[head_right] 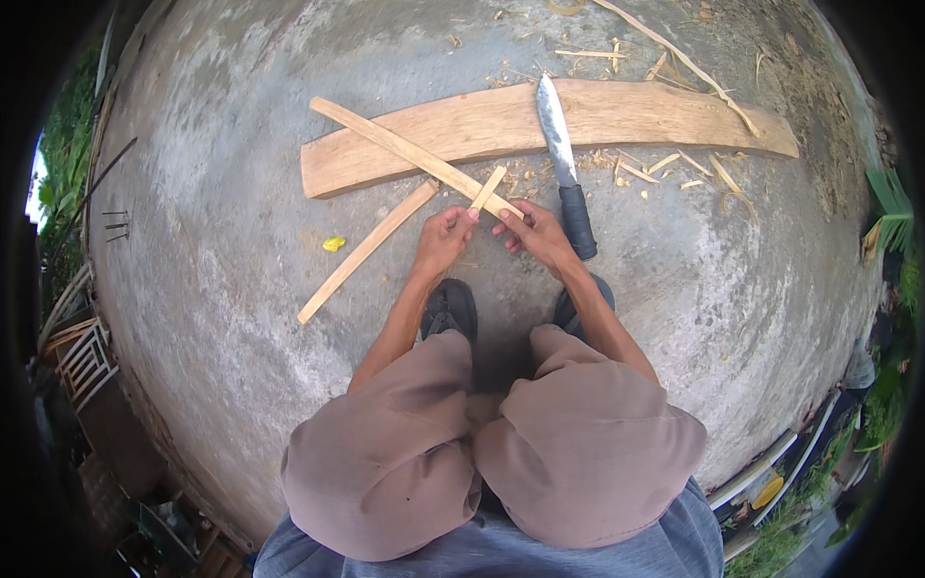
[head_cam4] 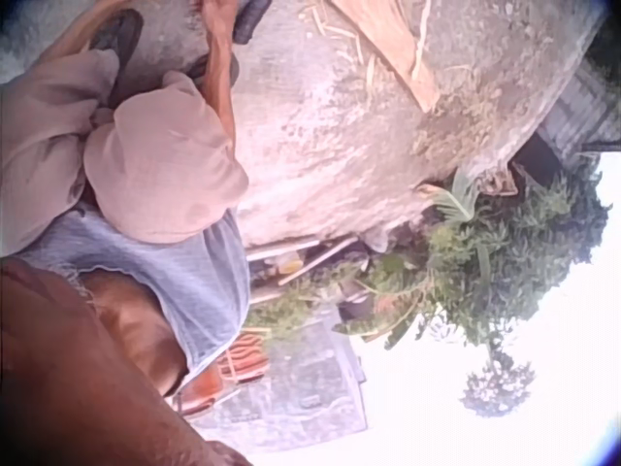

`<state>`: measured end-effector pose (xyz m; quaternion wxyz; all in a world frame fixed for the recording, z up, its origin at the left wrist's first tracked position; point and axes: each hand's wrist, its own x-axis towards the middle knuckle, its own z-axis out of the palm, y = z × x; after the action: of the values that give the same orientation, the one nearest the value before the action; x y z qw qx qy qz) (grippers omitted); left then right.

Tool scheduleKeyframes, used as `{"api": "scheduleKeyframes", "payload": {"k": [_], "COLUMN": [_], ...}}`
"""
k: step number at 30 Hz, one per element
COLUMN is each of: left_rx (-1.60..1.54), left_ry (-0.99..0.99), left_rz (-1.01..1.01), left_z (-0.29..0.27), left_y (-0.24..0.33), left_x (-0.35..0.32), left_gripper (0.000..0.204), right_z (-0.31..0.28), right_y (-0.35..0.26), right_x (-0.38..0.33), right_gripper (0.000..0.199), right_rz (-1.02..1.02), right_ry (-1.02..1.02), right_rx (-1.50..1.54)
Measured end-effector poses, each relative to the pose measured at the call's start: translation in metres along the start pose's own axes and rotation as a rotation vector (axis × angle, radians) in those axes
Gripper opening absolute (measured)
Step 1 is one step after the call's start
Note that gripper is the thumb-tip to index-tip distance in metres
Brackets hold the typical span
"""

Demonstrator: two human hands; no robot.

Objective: The person sits on a concrete floor and uses a knife to shave and split thin wooden strips from a larger plank. They repeatedly hold the strips, cut them, and arrange them on the floor.

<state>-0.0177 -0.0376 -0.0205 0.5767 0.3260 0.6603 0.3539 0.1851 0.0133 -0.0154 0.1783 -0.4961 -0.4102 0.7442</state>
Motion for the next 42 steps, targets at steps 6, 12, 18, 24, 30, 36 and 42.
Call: {"api": "scheduleKeyframes", "payload": {"k": [6, 12, 18, 24, 30, 36, 42], "left_rx": [0.005, -0.037, -0.059, -0.073, -0.088, -0.102, -0.120], "left_ry": [-0.001, -0.025, -0.089, -0.113, -0.124, -0.125, -0.130], "left_rz": [-0.019, -0.043, -0.038, -0.018, -0.028, -0.051, -0.074], "left_z": [-0.002, -0.007, -0.011, -0.011, -0.011, -0.012, -0.012], "left_y": [0.000, 0.010, 0.012, 0.008, 0.014, 0.013, 0.014], "left_x": [-0.002, -0.005, -0.007, -0.006, -0.005, -0.009, -0.010], "left_gripper": [0.034, 0.035, 0.035, 0.033, 0.033, 0.033, 0.032], "right_z": [-0.002, -0.010, -0.003, 0.004, 0.004, 0.003, 0.004], "right_y": [0.003, 0.002, 0.000, -0.008, -0.008, 0.000, -0.001], "right_x": [0.000, 0.000, -0.003, -0.006, -0.005, -0.005, -0.006], "right_gripper": [0.040, 0.044, 0.044, 0.049, 0.048, 0.045, 0.046], "right_rz": [-0.002, 0.017, 0.008, -0.078, -0.077, -0.058, -0.058], "right_ry": [-0.042, -0.038, -0.044, -0.099, -0.105, -0.111, -0.095], "right_rx": [0.053, 0.154, 0.097, 0.080, 0.077, 0.096, 0.060]}}
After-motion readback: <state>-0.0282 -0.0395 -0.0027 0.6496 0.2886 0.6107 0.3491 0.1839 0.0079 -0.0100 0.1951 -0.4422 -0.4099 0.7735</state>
